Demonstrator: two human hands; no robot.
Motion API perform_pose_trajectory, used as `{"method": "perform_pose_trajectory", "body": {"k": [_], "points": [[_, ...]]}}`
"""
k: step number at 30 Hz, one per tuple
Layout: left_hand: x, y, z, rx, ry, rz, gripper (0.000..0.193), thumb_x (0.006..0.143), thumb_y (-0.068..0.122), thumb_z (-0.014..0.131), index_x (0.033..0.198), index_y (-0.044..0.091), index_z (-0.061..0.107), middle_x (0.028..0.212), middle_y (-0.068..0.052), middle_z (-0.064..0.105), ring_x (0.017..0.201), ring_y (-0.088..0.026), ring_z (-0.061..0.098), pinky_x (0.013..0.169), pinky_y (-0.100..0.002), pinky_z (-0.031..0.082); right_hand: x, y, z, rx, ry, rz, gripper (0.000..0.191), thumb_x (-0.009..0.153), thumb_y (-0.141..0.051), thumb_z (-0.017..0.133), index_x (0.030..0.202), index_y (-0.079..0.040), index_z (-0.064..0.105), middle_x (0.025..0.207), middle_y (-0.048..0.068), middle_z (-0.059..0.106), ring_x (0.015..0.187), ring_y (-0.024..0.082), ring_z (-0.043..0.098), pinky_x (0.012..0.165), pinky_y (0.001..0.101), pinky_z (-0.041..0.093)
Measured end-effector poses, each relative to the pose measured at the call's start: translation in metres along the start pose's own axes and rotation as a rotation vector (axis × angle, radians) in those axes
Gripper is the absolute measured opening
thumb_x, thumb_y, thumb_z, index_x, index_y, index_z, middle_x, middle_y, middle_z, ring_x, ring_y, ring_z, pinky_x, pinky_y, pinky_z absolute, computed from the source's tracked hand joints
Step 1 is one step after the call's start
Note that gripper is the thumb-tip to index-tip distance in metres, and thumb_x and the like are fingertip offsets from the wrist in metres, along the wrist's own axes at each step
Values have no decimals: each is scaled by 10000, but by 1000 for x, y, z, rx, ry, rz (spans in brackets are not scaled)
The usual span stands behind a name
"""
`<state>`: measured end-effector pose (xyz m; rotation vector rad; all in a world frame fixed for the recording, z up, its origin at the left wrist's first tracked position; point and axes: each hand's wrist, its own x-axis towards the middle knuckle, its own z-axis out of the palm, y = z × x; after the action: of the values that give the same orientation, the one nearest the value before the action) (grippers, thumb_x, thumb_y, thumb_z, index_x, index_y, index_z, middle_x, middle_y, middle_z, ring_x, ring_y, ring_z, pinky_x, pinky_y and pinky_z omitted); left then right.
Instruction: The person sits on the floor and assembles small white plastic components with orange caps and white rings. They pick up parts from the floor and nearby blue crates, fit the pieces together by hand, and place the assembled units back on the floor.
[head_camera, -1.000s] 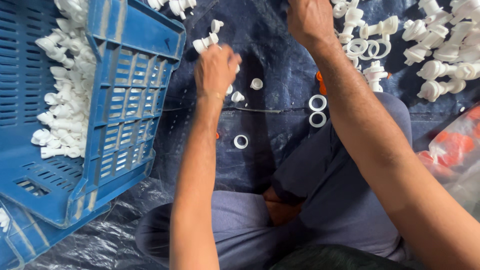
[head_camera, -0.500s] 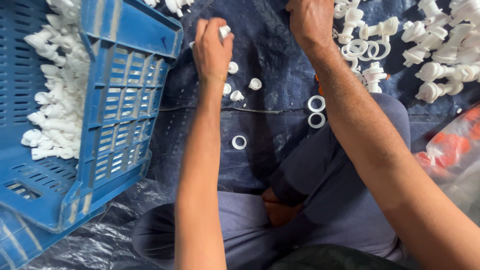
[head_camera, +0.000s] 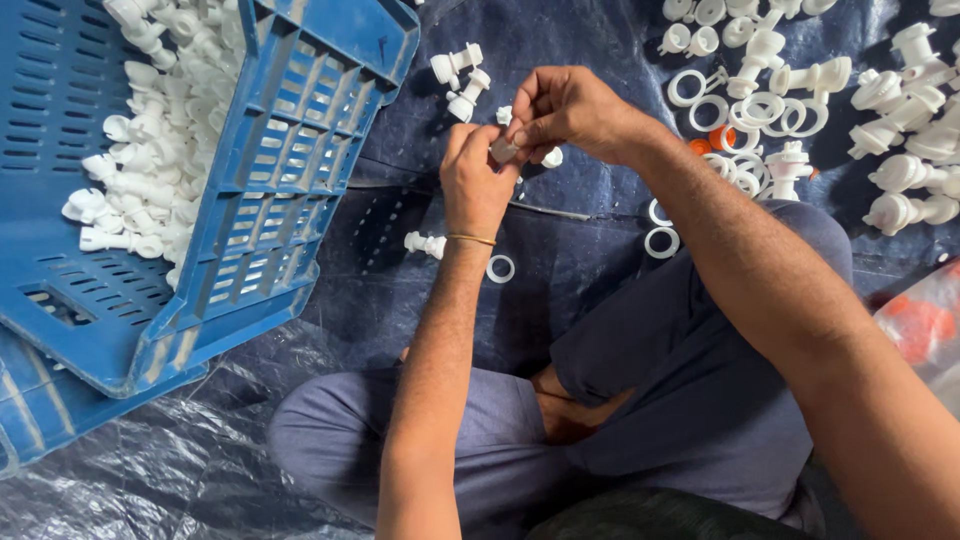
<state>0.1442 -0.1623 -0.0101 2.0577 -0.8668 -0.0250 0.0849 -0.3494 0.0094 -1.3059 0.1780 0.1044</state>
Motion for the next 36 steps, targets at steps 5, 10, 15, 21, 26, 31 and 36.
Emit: {"method": "perform_pose_trajectory", "body": {"k": [5, 10, 15, 21, 26, 31, 36], "points": [[-1, -2, 7, 9, -37, -34, 306, 799, 96, 869, 990, 39, 638, 995, -79, 616, 767, -232, 710, 648, -343, 585, 2, 10, 1, -75, 22, 29, 158, 925, 36, 710, 1001, -8, 578, 921, 151, 746, 866, 192, 775, 721, 309, 660], [0, -4, 7, 29, -20, 0, 290, 797, 78, 851, 984, 41, 632, 1000, -77, 629, 800, -237, 726, 672, -343, 598, 1, 17, 2, -106, 51, -19, 168, 919, -3, 739, 970, -10, 579, 913, 140, 741, 864, 183, 776, 732, 302, 674], [0, 3, 8, 11, -61, -36, 258, 803, 61, 841, 977, 49, 651, 968, -84, 652, 780, -235, 730, 675, -343, 602, 1, 18, 8, -554, 168, -180, 327, 817, -76, 890, 928, 10, 595, 871, 144, 688, 754, 177, 689, 608, 296, 582], [6, -19, -19, 124, -81, 36, 205, 780, 27, 825, 966, 49, 742, 990, -147, 664, 883, -331, 690, 745, -406, 571, 0, 16, -16, -490, 312, -69, 245, 893, -137, 841, 961, -13, 641, 800, 64, 709, 690, 124, 696, 555, 278, 567], [12, -66, -46, 303, -166, -98, 212, 743, 139, 895, 897, 52, 778, 925, -153, 669, 865, -345, 676, 782, -426, 545, -23, 13, -98, -1143, 662, -327, 111, 855, -86, 857, 912, -67, 764, 833, 104, 749, 731, 215, 734, 641, 348, 589], [11, -77, -52, 329, -228, -229, 294, 744, 228, 907, 944, 55, 781, 943, -160, 674, 889, -353, 672, 806, -430, 536, -67, 24, -154, -1364, 757, 39, 129, 819, -112, 749, 937, -131, 799, 843, 107, 747, 754, 309, 723, 643, 452, 573], [13, -33, -48, 328, -78, -90, 295, 874, 209, 838, 1076, 29, 721, 1062, -179, 660, 981, -369, 661, 835, -440, 531, -73, 27, -162, -1499, 814, 209, 112, 846, -183, 779, 866, -73, 780, 879, 185, 737, 800, 380, 718, 675, 483, 576]]}}
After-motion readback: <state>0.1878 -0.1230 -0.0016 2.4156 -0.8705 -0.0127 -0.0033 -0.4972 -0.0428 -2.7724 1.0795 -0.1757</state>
